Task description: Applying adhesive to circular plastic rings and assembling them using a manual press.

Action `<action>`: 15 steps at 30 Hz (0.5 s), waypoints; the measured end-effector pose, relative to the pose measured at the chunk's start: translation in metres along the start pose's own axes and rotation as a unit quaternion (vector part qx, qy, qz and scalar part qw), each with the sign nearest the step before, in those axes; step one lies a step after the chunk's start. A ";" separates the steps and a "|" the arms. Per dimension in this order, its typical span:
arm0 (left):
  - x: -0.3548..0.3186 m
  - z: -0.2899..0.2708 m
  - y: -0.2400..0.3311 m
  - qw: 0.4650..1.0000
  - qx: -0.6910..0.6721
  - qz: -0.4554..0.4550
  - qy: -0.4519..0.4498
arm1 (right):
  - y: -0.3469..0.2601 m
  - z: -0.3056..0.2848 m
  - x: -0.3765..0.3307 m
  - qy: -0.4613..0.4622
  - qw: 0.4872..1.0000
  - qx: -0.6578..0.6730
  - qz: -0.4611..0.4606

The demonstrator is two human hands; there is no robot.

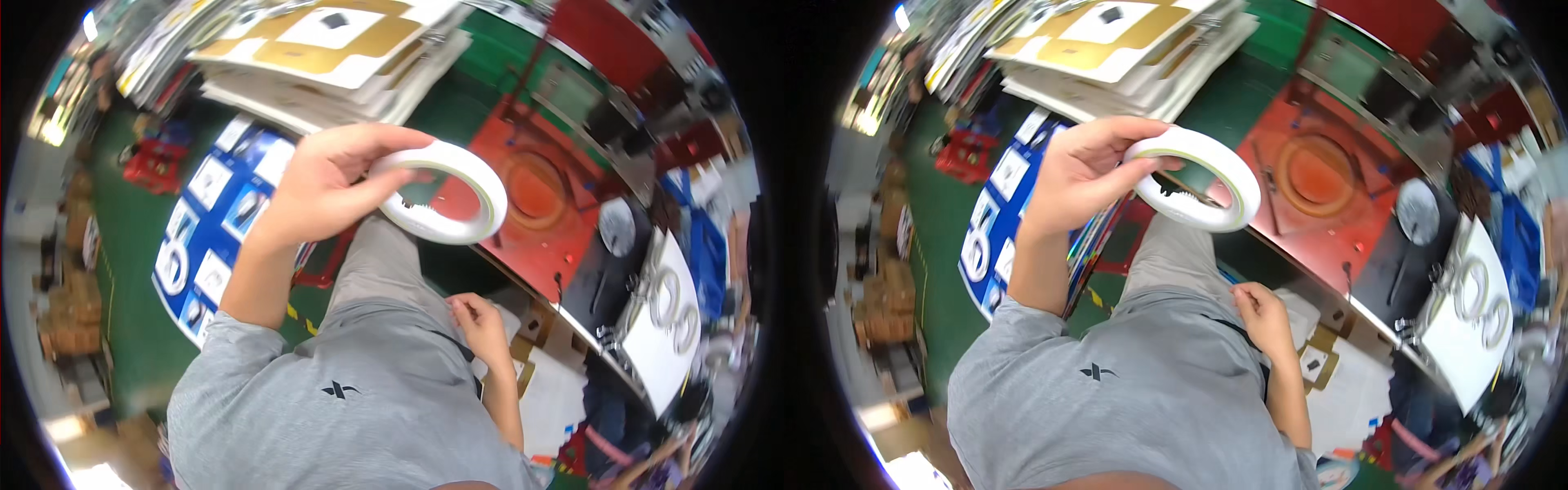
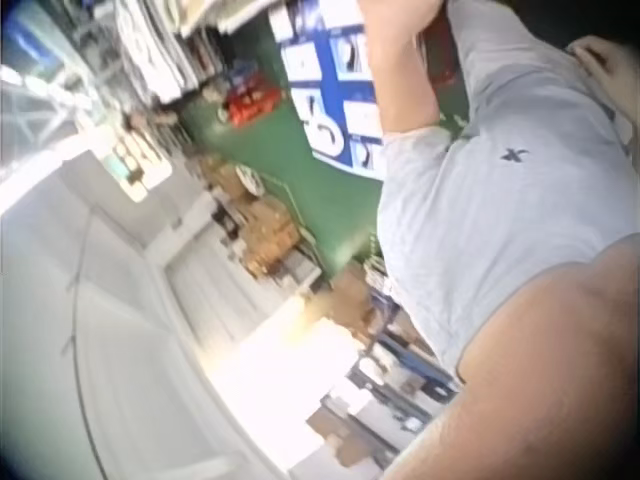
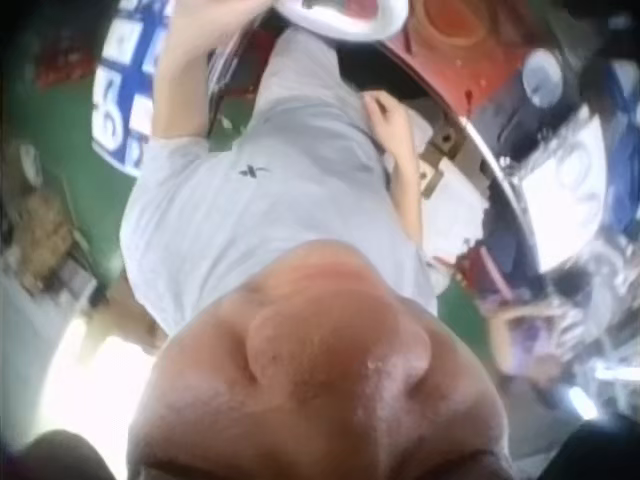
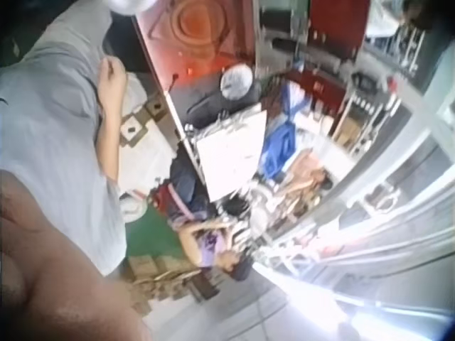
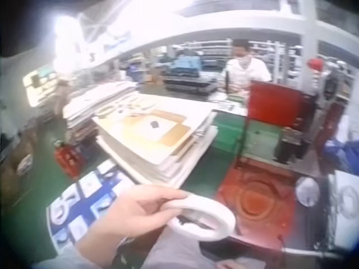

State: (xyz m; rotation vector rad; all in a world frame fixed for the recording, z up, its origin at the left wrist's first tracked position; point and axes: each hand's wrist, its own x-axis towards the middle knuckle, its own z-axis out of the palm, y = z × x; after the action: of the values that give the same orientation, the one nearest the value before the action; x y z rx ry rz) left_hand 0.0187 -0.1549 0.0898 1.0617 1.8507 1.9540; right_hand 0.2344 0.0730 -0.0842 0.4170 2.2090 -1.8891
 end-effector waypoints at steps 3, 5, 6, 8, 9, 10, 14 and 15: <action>0.038 0.047 -0.017 0.949 0.258 0.184 0.010 | 0.000 0.000 -0.005 0.034 0.999 0.036 0.001; 0.063 0.075 -0.046 0.913 0.256 0.318 -0.002 | -0.009 -0.002 -0.011 0.067 0.997 0.037 -0.003; 0.070 0.086 -0.062 0.917 0.245 0.315 -0.021 | -0.011 -0.002 -0.012 0.079 0.996 0.035 0.001; 0.072 0.096 -0.092 0.922 0.246 0.291 -0.067 | -0.013 -0.003 -0.015 0.095 0.995 0.030 0.000; 0.070 0.098 -0.108 0.924 0.254 0.271 -0.094 | -0.015 -0.004 -0.016 0.103 0.994 0.029 -0.005; 0.066 0.098 -0.120 0.925 0.254 0.251 -0.129 | -0.018 -0.004 -0.017 0.107 0.994 0.030 0.004; 0.061 0.087 -0.124 0.907 0.328 0.239 -0.111 | -0.051 -0.006 -0.020 0.117 0.993 0.026 -0.024; 0.062 0.087 -0.120 0.900 0.353 0.243 -0.081 | -0.060 -0.008 -0.017 0.120 0.992 0.009 -0.049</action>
State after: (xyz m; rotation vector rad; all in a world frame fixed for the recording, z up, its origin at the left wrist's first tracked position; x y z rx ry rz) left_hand -0.0040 -0.0299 -0.0089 1.9861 2.4310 1.3023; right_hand 0.2300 0.0711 -0.0212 0.5777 2.4044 -2.0039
